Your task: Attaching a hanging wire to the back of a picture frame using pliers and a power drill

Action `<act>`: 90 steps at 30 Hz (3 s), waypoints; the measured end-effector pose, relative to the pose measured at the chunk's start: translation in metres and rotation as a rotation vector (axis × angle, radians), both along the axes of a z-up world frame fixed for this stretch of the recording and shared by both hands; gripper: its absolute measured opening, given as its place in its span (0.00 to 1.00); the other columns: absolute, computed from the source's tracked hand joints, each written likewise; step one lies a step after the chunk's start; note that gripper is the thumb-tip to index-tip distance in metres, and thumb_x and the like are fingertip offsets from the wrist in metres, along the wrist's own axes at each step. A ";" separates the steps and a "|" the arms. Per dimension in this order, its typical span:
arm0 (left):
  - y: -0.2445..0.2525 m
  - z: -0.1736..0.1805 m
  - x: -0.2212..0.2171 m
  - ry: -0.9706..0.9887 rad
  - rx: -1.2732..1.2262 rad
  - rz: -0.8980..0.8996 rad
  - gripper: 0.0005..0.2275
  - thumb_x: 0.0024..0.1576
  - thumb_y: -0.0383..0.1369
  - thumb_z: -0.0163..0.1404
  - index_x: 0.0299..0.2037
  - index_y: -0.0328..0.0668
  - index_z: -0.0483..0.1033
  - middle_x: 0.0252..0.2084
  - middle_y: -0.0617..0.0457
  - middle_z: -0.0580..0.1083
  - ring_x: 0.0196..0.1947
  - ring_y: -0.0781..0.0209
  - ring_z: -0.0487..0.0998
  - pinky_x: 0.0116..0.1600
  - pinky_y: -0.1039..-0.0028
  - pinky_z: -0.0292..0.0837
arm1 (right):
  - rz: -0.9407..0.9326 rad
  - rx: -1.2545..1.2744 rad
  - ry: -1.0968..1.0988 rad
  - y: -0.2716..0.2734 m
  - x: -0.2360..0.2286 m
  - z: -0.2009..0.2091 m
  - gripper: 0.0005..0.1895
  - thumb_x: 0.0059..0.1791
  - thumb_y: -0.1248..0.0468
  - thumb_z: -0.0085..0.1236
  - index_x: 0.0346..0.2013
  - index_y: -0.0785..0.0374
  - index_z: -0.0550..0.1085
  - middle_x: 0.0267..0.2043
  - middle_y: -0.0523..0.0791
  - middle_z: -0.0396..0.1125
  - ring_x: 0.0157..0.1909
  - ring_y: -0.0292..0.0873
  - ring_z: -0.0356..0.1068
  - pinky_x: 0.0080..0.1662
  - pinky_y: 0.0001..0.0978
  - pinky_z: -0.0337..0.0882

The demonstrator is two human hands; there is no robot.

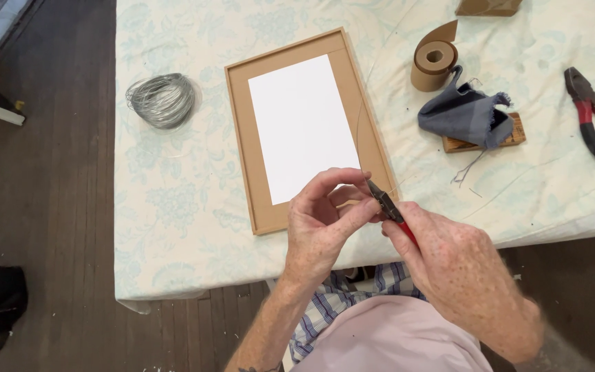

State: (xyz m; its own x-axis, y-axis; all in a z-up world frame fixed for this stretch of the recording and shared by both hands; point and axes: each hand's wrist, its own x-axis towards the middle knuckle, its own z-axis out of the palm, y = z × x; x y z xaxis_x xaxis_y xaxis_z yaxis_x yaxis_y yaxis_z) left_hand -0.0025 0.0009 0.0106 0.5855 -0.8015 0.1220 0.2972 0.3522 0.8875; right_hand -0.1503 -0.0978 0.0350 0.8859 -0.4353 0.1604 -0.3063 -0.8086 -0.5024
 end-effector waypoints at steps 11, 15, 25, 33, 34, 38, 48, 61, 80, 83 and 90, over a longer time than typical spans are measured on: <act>0.001 -0.004 0.007 -0.216 -0.111 -0.118 0.12 0.64 0.22 0.53 0.57 0.35 0.73 0.49 0.45 0.74 0.49 0.58 0.79 0.57 0.72 0.82 | 0.108 0.081 -0.026 -0.011 -0.004 0.010 0.13 0.54 0.61 0.51 0.51 0.61 0.71 0.34 0.44 0.65 0.33 0.45 0.70 0.35 0.42 0.73; 0.002 -0.002 0.004 -0.266 -0.101 -0.087 0.11 0.64 0.22 0.53 0.55 0.37 0.72 0.48 0.46 0.74 0.49 0.57 0.79 0.61 0.70 0.81 | 0.070 0.093 0.099 -0.010 -0.006 0.004 0.09 0.55 0.57 0.49 0.46 0.55 0.71 0.26 0.40 0.70 0.26 0.45 0.71 0.31 0.43 0.71; 0.003 -0.002 0.005 -0.422 -0.162 0.011 0.12 0.62 0.18 0.54 0.54 0.35 0.71 0.47 0.42 0.74 0.49 0.50 0.81 0.58 0.66 0.84 | 0.043 0.378 -0.039 -0.014 0.005 0.008 0.07 0.54 0.60 0.55 0.36 0.60 0.70 0.22 0.42 0.60 0.23 0.43 0.60 0.29 0.39 0.63; 0.001 -0.007 0.004 -0.503 -0.184 0.029 0.12 0.62 0.19 0.54 0.55 0.35 0.71 0.47 0.41 0.75 0.49 0.50 0.81 0.56 0.65 0.86 | 0.034 0.312 -0.100 -0.016 0.010 0.001 0.12 0.50 0.64 0.55 0.47 0.60 0.79 0.16 0.41 0.59 0.18 0.40 0.55 0.24 0.36 0.62; 0.001 -0.007 0.003 -0.488 -0.185 0.024 0.13 0.63 0.18 0.53 0.56 0.36 0.71 0.47 0.41 0.75 0.49 0.50 0.80 0.57 0.66 0.85 | 0.045 0.270 -0.138 -0.018 0.012 -0.005 0.07 0.48 0.66 0.54 0.39 0.61 0.77 0.14 0.41 0.58 0.16 0.39 0.55 0.23 0.36 0.60; -0.009 -0.024 0.003 -0.383 -0.213 0.090 0.15 0.54 0.15 0.58 0.52 0.29 0.76 0.42 0.42 0.79 0.43 0.54 0.84 0.51 0.63 0.86 | -0.012 0.374 -0.086 -0.029 0.018 -0.021 0.19 0.51 0.56 0.59 0.16 0.56 0.72 0.06 0.40 0.61 0.10 0.36 0.63 0.19 0.20 0.63; -0.005 -0.006 0.010 -0.145 -0.070 -0.031 0.04 0.64 0.23 0.50 0.47 0.37 0.75 0.42 0.47 0.78 0.43 0.55 0.83 0.52 0.67 0.83 | 0.074 0.546 0.203 -0.029 -0.001 0.014 0.20 0.54 0.54 0.47 0.60 0.51 0.72 0.42 0.38 0.81 0.39 0.38 0.82 0.43 0.33 0.76; -0.014 -0.021 -0.018 0.004 0.191 0.106 0.06 0.56 0.22 0.57 0.42 0.30 0.80 0.37 0.44 0.81 0.31 0.57 0.83 0.40 0.71 0.87 | 0.042 0.381 -0.647 -0.021 0.008 0.001 0.09 0.46 0.72 0.66 0.41 0.67 0.79 0.41 0.48 0.76 0.41 0.39 0.77 0.46 0.24 0.80; -0.027 -0.059 -0.045 0.705 0.244 0.039 0.05 0.54 0.20 0.59 0.38 0.37 0.81 0.36 0.44 0.79 0.30 0.61 0.81 0.37 0.81 0.80 | -0.047 0.470 -0.837 -0.026 -0.025 -0.035 0.07 0.45 0.73 0.67 0.38 0.68 0.78 0.39 0.52 0.76 0.40 0.43 0.80 0.49 0.27 0.83; -0.033 -0.054 -0.046 0.632 0.260 -0.116 0.06 0.53 0.18 0.59 0.39 0.31 0.82 0.34 0.42 0.81 0.31 0.59 0.84 0.38 0.77 0.83 | 0.089 0.368 -0.753 -0.050 -0.039 -0.035 0.09 0.46 0.72 0.66 0.39 0.71 0.77 0.39 0.52 0.76 0.40 0.44 0.80 0.47 0.27 0.84; -0.052 -0.043 -0.065 0.306 0.480 -0.222 0.07 0.48 0.21 0.64 0.36 0.27 0.83 0.31 0.40 0.82 0.31 0.54 0.85 0.41 0.72 0.86 | -0.127 0.577 -0.399 -0.078 -0.069 -0.028 0.09 0.48 0.65 0.63 0.39 0.67 0.80 0.38 0.44 0.80 0.39 0.35 0.80 0.46 0.22 0.81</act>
